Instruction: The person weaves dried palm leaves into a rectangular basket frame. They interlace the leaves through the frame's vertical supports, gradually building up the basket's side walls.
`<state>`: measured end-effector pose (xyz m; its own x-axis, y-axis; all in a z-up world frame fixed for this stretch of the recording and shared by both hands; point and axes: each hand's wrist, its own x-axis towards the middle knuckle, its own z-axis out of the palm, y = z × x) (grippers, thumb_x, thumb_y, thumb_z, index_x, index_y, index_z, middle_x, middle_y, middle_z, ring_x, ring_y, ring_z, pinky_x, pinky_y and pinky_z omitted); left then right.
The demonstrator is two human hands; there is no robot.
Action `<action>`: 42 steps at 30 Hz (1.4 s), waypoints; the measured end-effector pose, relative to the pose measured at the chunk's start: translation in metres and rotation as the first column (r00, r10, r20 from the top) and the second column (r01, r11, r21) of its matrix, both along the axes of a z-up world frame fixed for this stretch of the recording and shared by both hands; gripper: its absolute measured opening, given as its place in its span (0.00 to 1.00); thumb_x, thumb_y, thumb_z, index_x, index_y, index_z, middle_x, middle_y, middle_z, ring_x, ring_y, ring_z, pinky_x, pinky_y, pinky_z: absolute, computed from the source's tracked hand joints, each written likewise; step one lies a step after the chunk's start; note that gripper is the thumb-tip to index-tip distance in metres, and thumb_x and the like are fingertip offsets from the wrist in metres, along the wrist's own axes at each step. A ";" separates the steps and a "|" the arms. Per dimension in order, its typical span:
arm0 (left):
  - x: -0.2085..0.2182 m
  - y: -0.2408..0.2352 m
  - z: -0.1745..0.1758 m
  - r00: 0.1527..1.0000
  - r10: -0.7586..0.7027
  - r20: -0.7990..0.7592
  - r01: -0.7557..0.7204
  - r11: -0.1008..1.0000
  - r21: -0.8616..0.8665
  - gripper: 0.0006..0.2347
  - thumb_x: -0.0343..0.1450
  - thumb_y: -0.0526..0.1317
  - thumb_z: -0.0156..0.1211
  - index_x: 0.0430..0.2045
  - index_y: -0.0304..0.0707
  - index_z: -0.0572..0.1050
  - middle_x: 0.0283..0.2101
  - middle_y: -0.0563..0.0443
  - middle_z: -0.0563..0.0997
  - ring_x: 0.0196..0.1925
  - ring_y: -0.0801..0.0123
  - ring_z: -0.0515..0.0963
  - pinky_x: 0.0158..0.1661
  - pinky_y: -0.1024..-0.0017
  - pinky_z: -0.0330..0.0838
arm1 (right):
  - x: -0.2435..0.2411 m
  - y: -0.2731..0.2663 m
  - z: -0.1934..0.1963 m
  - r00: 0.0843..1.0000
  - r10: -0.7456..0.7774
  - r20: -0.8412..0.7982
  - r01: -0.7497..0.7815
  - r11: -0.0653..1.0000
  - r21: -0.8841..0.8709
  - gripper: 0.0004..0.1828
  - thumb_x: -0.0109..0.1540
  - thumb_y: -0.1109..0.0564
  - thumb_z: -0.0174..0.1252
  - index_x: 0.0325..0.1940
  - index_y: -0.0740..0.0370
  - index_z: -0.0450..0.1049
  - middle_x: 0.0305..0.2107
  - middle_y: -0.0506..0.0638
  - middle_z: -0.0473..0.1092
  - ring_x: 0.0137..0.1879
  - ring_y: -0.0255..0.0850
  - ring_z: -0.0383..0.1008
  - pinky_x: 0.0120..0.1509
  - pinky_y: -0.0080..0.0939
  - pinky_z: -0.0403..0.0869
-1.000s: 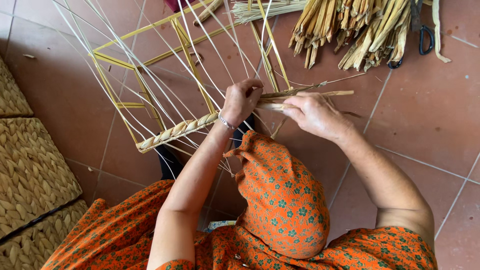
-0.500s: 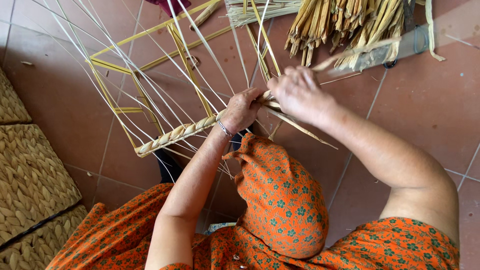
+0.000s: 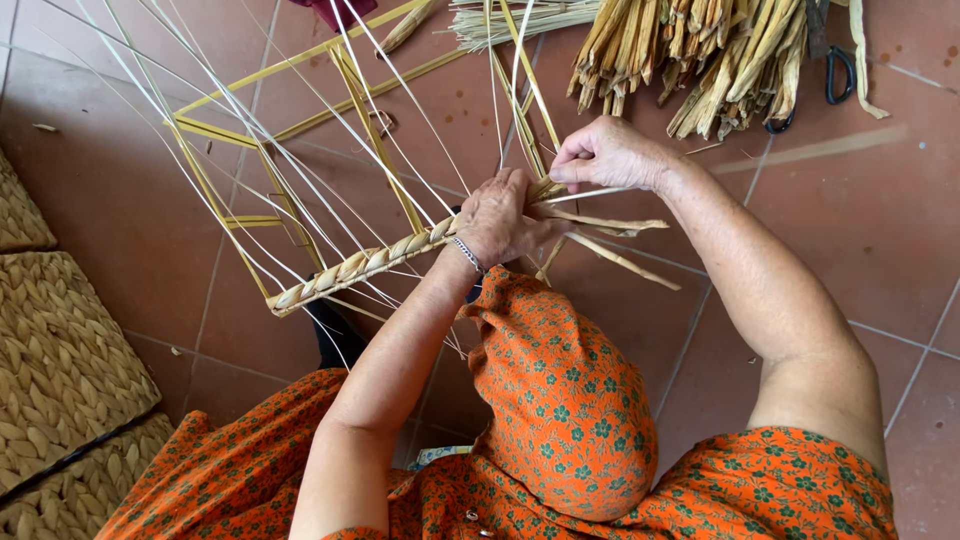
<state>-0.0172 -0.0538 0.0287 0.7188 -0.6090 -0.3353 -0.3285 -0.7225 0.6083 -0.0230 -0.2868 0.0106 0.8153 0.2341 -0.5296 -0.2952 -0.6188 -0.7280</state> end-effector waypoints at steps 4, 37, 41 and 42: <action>-0.003 0.003 -0.006 0.998 0.014 0.056 -0.008 0.995 -0.104 0.13 0.76 0.51 0.57 0.43 0.42 0.76 0.42 0.45 0.80 0.47 0.52 0.82 0.52 0.57 0.75 | -0.006 0.001 -0.004 0.995 -0.025 0.100 0.023 1.000 0.021 0.14 0.59 0.45 0.70 0.37 0.57 0.83 0.28 0.43 0.79 0.35 0.30 0.76 0.41 0.36 0.76; -0.018 0.023 -0.011 0.877 -0.009 0.480 0.190 0.924 -0.331 0.07 0.74 0.37 0.60 0.34 0.38 0.67 0.37 0.45 0.76 0.36 0.55 0.83 0.31 0.61 0.77 | -0.046 0.035 -0.018 0.781 -0.131 0.610 0.280 0.948 -0.154 0.21 0.56 0.50 0.76 0.27 0.61 0.71 0.23 0.53 0.72 0.30 0.45 0.76 0.36 0.47 0.75; -0.012 0.028 -0.021 0.914 -0.028 0.406 0.187 0.915 -0.359 0.06 0.74 0.37 0.60 0.35 0.41 0.68 0.31 0.47 0.77 0.33 0.55 0.84 0.31 0.61 0.77 | -0.059 0.041 -0.024 0.694 -0.108 0.712 0.307 0.939 -0.156 0.20 0.56 0.56 0.76 0.27 0.64 0.68 0.26 0.52 0.69 0.31 0.45 0.71 0.35 0.49 0.72; -0.007 0.027 -0.026 0.943 0.019 0.333 0.108 0.927 -0.359 0.06 0.75 0.36 0.59 0.38 0.40 0.67 0.29 0.46 0.78 0.31 0.52 0.83 0.30 0.59 0.77 | -0.060 0.041 -0.026 0.686 -0.112 0.719 0.318 0.935 -0.158 0.20 0.55 0.58 0.77 0.26 0.64 0.68 0.25 0.52 0.68 0.30 0.45 0.71 0.35 0.50 0.71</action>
